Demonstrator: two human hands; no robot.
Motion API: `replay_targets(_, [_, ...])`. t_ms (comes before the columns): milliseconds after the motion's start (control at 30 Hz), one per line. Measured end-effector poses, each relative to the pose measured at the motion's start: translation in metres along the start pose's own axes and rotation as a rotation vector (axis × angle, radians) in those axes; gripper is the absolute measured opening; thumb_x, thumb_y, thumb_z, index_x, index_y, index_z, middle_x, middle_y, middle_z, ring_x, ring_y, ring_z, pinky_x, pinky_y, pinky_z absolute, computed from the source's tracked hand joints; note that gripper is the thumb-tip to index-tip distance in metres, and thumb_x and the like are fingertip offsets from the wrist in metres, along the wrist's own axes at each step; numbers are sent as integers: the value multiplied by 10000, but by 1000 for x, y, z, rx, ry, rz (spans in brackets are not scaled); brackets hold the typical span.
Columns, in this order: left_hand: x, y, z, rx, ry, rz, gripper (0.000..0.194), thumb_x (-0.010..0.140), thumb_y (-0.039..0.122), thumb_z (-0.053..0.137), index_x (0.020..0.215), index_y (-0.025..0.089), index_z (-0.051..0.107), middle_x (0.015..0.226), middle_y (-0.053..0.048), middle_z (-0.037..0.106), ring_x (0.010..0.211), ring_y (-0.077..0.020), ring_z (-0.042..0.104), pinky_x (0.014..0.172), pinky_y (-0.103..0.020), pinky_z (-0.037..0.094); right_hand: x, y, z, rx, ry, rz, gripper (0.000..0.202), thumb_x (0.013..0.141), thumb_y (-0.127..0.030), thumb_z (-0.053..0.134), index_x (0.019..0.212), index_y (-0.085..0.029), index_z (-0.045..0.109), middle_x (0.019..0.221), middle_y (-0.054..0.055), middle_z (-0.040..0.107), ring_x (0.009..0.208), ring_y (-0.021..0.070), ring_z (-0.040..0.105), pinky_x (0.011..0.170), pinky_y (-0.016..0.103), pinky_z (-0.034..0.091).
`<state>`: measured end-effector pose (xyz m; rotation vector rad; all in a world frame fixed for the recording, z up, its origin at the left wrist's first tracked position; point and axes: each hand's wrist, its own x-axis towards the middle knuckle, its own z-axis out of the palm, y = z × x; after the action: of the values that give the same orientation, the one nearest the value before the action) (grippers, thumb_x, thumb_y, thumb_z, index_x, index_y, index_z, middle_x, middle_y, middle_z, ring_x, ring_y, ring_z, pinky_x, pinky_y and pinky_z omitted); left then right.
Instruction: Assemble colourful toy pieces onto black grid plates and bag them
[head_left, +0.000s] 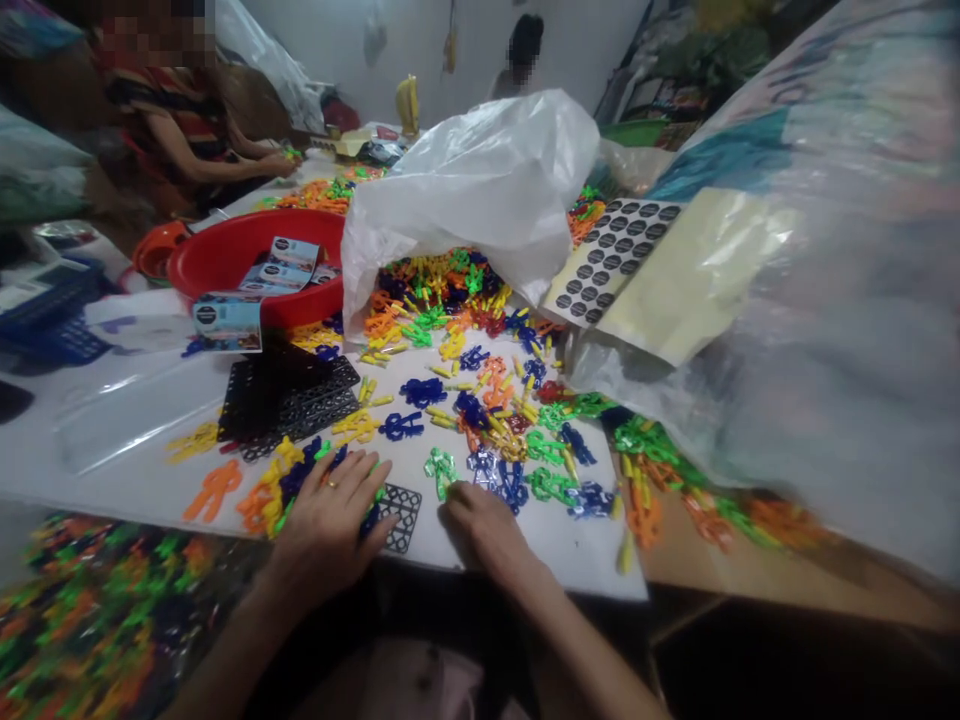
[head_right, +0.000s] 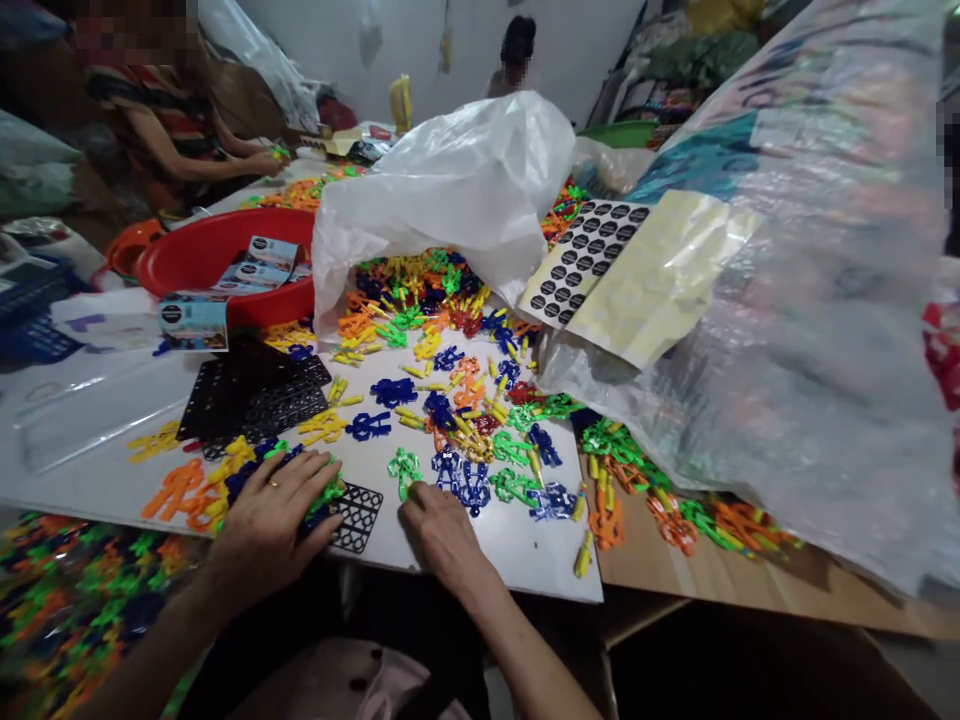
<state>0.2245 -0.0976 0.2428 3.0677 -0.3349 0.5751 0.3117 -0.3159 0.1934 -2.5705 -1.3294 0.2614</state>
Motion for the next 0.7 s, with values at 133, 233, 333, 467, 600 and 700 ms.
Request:
replay_targets(133, [20, 4, -1, 14, 11, -22, 448, 881, 378, 495, 1234, 105, 532, 1257, -172, 593, 1187, -304, 526, 1058, -505, 321, 5, -3, 2, 88, 30, 381, 366, 857, -196, 570, 1217, -179, 511, 981, 96, 633, 838, 214, 611, 650, 272, 415])
replay_targets(233, [34, 7, -7, 4, 22, -73, 468, 891, 395, 480, 1242, 90, 530, 1362, -202, 495, 1260, -318, 459, 1069, -514, 313, 22, -5, -2, 364, 101, 424, 264, 865, -226, 526, 1118, -162, 561, 855, 65, 650, 716, 181, 605, 624, 257, 406])
replay_targets(333, [41, 9, -4, -32, -40, -84, 388, 915, 317, 438, 1217, 103, 554, 1321, -172, 540, 1234, -292, 483, 1069, -490, 329, 36, -7, -8, 809, 283, 396, 332, 815, -264, 558, 1129, -156, 550, 706, -11, 601, 617, 135, 555, 607, 228, 414])
replay_targets(467, [41, 6, 7, -91, -91, -116, 328, 933, 215, 375, 1165, 114, 585, 1146, -113, 656, 1093, -233, 575, 1042, -421, 377, 46, -23, -1, 1151, 295, 360, 302, 681, -298, 655, 943, -158, 600, 650, -45, 554, 546, 108, 477, 509, 202, 374])
replay_targets(600, [46, 4, 12, -102, -60, -162, 319, 936, 211, 377, 1143, 99, 591, 1110, -107, 672, 1061, -234, 587, 1016, -417, 401, 54, -39, 20, 1214, 261, 474, 212, 699, -357, 647, 738, -156, 592, 631, -14, 590, 565, 129, 494, 530, 229, 394])
replay_targets(700, [52, 4, 13, -94, -46, -211, 333, 949, 248, 367, 1150, 94, 584, 1105, -113, 674, 1053, -242, 594, 1018, -431, 397, 62, -42, 31, 1161, 342, 403, 173, 750, -330, 596, 780, -160, 589, 718, 17, 634, 644, 156, 544, 609, 253, 430])
